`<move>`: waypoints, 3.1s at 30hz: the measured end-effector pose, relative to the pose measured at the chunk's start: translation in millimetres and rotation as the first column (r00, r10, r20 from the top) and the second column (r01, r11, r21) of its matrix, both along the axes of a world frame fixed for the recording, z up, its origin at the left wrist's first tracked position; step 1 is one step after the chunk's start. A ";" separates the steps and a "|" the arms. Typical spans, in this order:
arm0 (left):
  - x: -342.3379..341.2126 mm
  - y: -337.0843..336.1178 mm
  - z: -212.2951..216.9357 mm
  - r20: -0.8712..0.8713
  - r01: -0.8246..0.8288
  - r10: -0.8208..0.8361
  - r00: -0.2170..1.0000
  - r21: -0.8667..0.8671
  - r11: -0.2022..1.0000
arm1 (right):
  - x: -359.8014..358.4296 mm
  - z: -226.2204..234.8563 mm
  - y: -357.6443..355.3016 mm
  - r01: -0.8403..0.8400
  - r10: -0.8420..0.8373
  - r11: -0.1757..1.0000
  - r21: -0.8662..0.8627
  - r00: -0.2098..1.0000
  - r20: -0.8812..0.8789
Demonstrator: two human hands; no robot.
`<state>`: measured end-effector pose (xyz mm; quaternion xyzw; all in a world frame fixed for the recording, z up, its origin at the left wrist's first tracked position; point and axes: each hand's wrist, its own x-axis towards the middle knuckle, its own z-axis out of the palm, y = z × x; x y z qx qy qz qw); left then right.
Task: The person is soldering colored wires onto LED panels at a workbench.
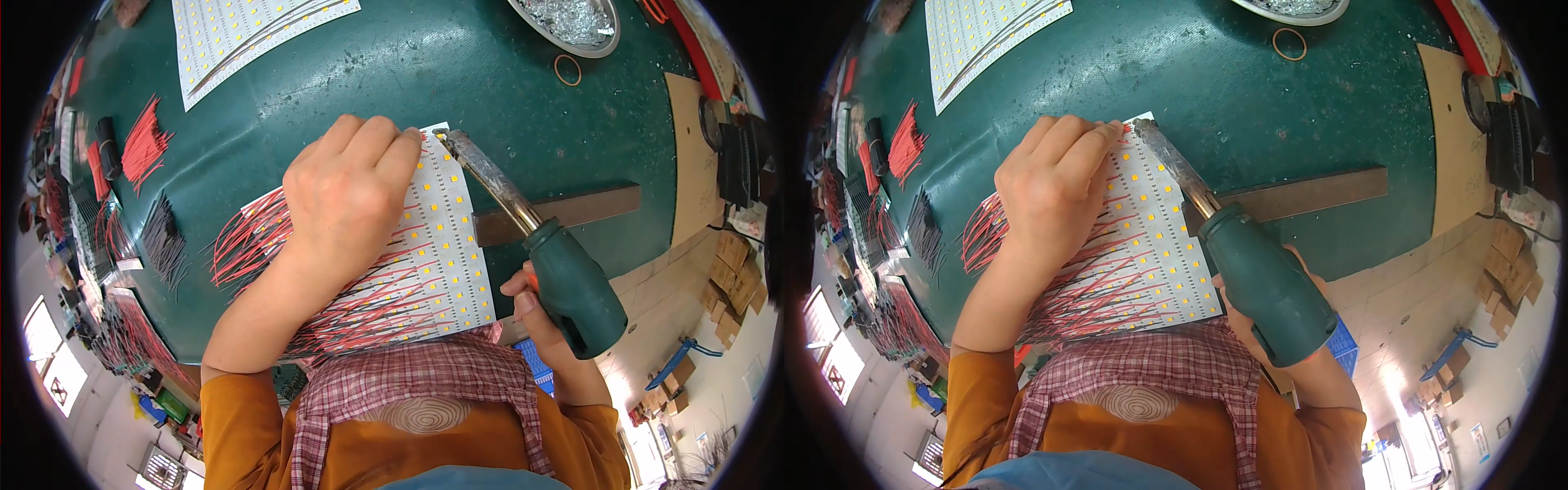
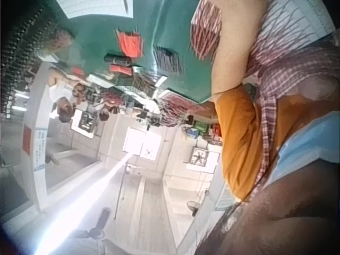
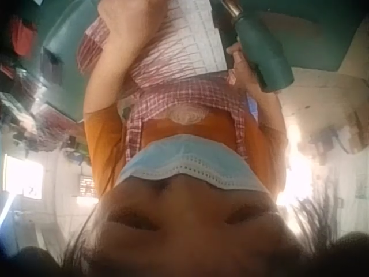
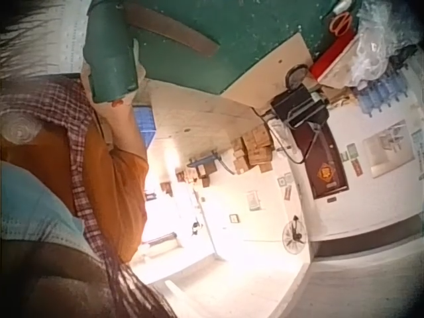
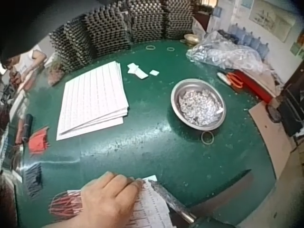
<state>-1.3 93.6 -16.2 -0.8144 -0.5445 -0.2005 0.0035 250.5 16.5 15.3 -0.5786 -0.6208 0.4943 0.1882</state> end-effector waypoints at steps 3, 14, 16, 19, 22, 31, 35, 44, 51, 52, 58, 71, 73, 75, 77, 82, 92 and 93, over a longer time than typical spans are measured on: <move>-0.3 -3.6 0.0 0.176 0.001 -0.004 0.984 0.020 1.000 | 1.5 0.1 -7.1 -0.097 0.082 0.990 0.102 0.987 0.140; -5.2 -7.0 -0.4 0.046 0.048 -0.047 0.998 -0.037 0.998 | -0.3 -4.1 -5.6 -0.090 0.081 0.995 0.051 0.985 0.152; -5.9 -5.2 -6.9 0.019 0.073 -0.073 0.997 0.000 0.997 | 1.6 -5.5 -5.8 -0.113 0.105 0.992 0.059 0.986 0.126; -5.2 -5.5 -9.5 -0.013 0.102 -0.102 0.995 0.038 0.994 | 4.3 -11.0 -9.9 -0.092 0.095 0.994 0.067 0.995 -0.037; -4.0 -6.6 -9.1 -0.012 0.104 -0.104 0.995 0.029 0.994 | 6.9 -12.8 -9.6 -0.149 0.152 0.984 0.100 0.988 -0.017; -4.7 -7.8 -9.9 -0.016 0.101 -0.100 0.995 0.039 0.994 | 7.4 -8.4 -13.9 -0.048 0.056 0.997 0.058 0.988 -0.146; -3.8 -7.1 -5.7 -0.019 0.097 -0.097 0.995 0.011 0.995 | 2.7 -4.9 -12.7 -0.035 0.040 0.998 0.057 0.995 -0.090; 3.7 -21.3 -8.2 0.108 0.070 -0.070 0.992 -0.001 0.998 | 20.1 -18.0 -28.5 -0.180 0.163 0.977 0.110 0.975 0.151; 4.3 -23.4 -13.4 0.071 0.054 -0.056 0.996 0.031 0.998 | 23.7 -21.6 -32.4 -0.223 0.217 0.972 0.068 0.972 0.087; 4.7 -23.1 -13.2 0.066 0.057 -0.060 0.996 0.036 0.998 | 23.2 -20.0 -31.0 -0.223 0.217 0.973 0.066 0.972 0.087; 7.1 -22.7 -10.9 0.042 0.055 -0.056 0.998 0.030 0.998 | 17.5 -15.6 -23.9 -0.244 0.238 0.965 0.093 0.969 0.074; 7.4 -21.6 -14.2 0.022 0.040 -0.040 0.999 0.028 0.999 | 9.5 -18.0 -27.7 -0.044 0.036 0.995 0.093 0.996 0.083; 5.8 -21.0 -12.3 0.086 0.043 -0.047 0.995 0.046 0.998 | 9.1 -16.2 -29.1 0.015 -0.017 0.999 0.044 0.998 0.057; 5.6 -22.3 -11.6 0.151 0.048 -0.057 0.987 0.062 0.997 | 11.1 -13.7 -28.9 -0.134 0.102 0.978 0.157 0.975 0.196; 6.6 -30.1 -9.5 0.148 0.037 -0.046 0.988 0.059 0.998 | 19.4 -14.5 -33.1 -0.170 0.152 0.978 0.124 0.978 0.146; 8.3 -32.1 -15.7 0.109 0.043 -0.044 0.993 0.017 0.999 | 27.8 -19.9 -37.3 -0.232 0.227 0.967 0.105 0.972 0.058; 7.3 -33.5 -17.6 0.075 0.072 -0.075 0.994 0.039 0.997 | 25.0 -18.1 -40.8 -0.217 0.211 0.970 0.109 0.975 0.069; 7.8 -33.8 -17.1 0.076 0.072 -0.075 0.994 0.039 0.997 | 24.5 -16.2 -40.0 -0.217 0.210 0.970 0.107 0.975 0.071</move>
